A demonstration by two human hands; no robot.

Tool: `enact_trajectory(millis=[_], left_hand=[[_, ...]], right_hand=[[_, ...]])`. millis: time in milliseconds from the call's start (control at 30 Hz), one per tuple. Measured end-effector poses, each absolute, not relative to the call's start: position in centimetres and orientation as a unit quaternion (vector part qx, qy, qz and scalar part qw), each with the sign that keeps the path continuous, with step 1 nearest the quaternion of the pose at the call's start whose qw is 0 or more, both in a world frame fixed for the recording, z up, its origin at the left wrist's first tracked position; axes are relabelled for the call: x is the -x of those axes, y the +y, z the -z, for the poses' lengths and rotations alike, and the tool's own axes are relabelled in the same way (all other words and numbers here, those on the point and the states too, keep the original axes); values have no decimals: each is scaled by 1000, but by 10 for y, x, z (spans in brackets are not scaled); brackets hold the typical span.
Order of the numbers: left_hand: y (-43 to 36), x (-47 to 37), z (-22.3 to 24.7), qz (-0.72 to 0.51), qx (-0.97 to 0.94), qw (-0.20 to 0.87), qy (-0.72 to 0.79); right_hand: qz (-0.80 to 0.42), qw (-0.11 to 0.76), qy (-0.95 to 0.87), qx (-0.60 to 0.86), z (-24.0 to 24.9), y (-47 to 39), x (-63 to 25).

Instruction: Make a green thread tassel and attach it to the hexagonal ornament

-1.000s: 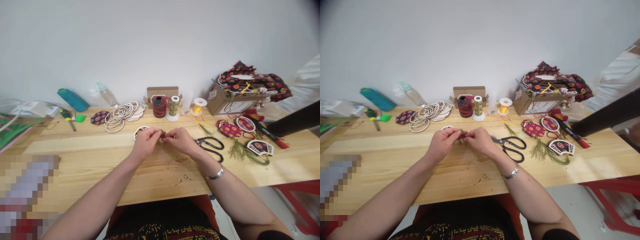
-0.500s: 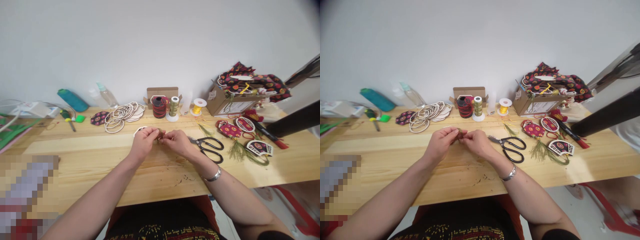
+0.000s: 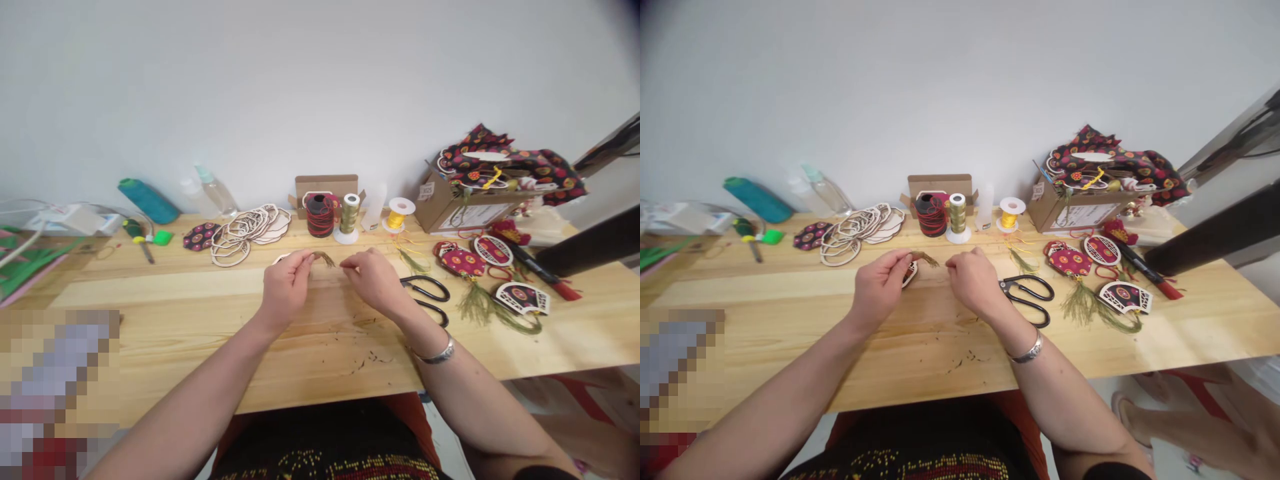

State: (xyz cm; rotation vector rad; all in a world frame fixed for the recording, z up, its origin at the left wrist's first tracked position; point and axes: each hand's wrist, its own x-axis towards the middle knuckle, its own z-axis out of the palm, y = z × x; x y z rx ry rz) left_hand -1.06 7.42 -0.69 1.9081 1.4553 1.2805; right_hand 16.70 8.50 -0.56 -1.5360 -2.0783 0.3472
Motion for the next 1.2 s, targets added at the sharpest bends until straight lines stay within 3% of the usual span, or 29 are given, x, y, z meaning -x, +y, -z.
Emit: enact_trajectory(millis=[133, 300, 667, 1200], left_hand=[[74, 11, 10, -437, -760, 67, 476], [77, 12, 12, -384, -818, -65, 424], [75, 14, 9, -332, -850, -146, 382], [71, 9, 2, -288, -855, -194, 384]], right_hand=[[-26, 382, -734, 560, 8, 86, -168], [-94, 485, -739, 458, 1, 79, -159], [-116, 447, -773, 435, 5, 81, -158], [67, 342, -831, 433, 1, 76, -158]])
